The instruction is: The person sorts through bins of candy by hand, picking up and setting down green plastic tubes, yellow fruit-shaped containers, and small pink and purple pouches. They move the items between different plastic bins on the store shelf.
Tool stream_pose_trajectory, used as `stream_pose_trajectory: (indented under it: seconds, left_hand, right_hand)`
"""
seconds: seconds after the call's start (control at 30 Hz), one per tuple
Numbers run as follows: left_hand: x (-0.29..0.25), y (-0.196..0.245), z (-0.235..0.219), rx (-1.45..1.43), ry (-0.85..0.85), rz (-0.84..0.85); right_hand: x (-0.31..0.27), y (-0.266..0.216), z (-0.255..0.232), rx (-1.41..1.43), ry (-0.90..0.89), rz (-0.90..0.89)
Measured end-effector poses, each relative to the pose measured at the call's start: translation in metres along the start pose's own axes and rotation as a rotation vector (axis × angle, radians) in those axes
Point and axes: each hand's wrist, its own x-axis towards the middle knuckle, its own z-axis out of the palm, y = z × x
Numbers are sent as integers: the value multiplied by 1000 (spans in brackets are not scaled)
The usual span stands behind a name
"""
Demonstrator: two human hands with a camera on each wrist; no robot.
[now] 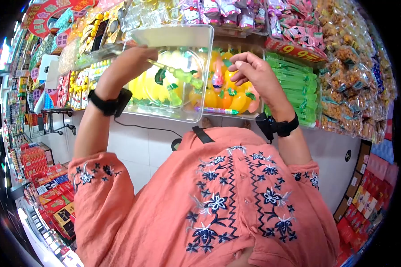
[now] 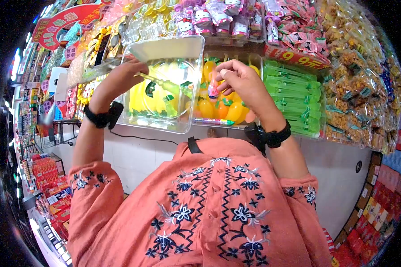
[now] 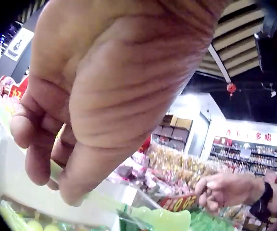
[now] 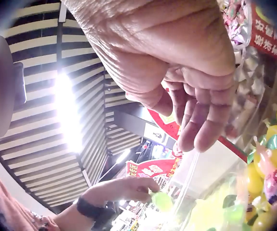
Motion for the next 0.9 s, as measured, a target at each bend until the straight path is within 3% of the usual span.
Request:
stream_pose_trajectory:
  seconds: [0.13,0.33,0.77,0.9]
  left_hand:
    - [-6,42,-23,-150,148,-105]
    - [13,108,-5,-305,307,-170]
    - [79,197,39,-516,113,-211]
    - [96,207,50,-449,74,-180]
  right_hand:
    - [-2,-18,6,88,-44,-37]
    - [-6,-32,0,251,-56,-155]
    - [-46,-12,-71,444,85,-171]
    - [-58,2,-90,448,150,-195]
